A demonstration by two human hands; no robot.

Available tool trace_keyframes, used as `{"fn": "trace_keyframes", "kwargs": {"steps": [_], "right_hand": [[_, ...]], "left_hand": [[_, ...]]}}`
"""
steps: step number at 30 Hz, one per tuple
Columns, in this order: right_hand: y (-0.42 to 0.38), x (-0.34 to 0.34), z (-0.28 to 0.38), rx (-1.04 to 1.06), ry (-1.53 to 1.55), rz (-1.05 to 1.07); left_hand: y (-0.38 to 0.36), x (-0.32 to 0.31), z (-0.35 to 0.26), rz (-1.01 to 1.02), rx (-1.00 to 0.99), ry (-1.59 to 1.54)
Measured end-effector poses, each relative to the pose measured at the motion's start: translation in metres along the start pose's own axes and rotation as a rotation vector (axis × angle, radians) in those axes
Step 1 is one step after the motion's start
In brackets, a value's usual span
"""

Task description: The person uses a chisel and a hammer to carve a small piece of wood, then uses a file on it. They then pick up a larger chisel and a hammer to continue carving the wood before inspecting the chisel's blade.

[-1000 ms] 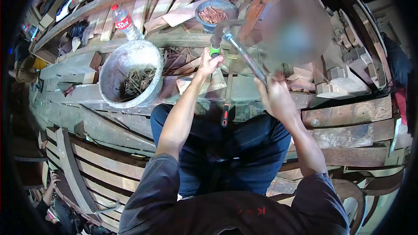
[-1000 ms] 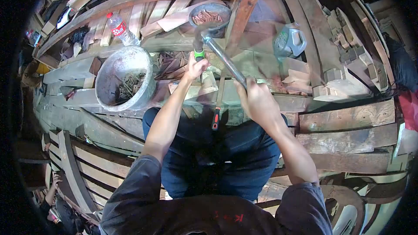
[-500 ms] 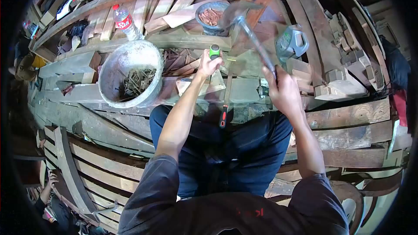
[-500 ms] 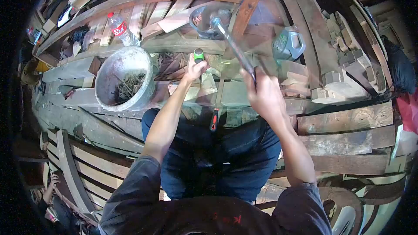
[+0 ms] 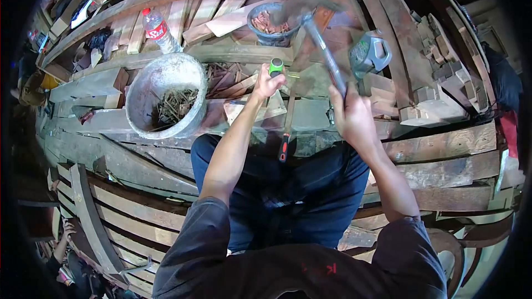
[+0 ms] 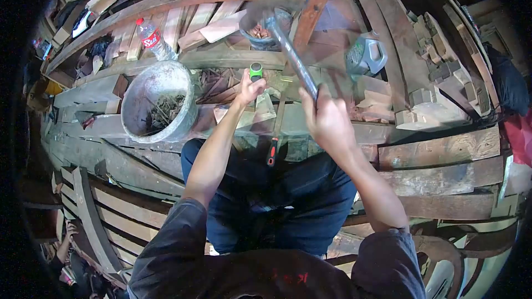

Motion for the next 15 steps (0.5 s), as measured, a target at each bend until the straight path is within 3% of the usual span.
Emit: {"fn": "trace_keyframes", "kwargs": {"steps": [4, 5, 8, 12, 13, 15], "right_hand": [[-0.008, -0.015, -0.01, 0.197, -0.059, 0.154], [-0.003, -0.002, -0.003, 0.277, -0.069, 0.061], [0.005, 0.013, 0.009, -0.004, -0.062, 0.107], [-0.009, -0.001, -0.004, 0.176, -0.032, -0.019], [-0.012, -0.012, -0.009, 0.24, -0.111, 0.096], [-0.01, -0.007, -0.013, 0.169, -0.088, 0.128]], "left_hand": [[0.001, -0.002, -0.001, 0.051, 0.009, 0.015], [0.004, -0.003, 0.0, 0.05, 0.016, 0.027], [0.002, -0.003, 0.006, 0.054, -0.01, -0.034], [0.005, 0.004, 0.016, 0.03, -0.005, -0.09], [0.005, 0.006, 0.015, 0.028, -0.013, -0.109], [0.008, 0.004, 0.013, 0.104, -0.052, -0.078]]}}
Point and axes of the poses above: each hand's wrist, its own y-axis towards the middle knuckle, its own x-axis out of the back of the hand, z = x × y, the point moved 10 cm from there along y, towards the middle knuckle, and after that the axes turned 11 degrees about -z, right-handed, at the moved point
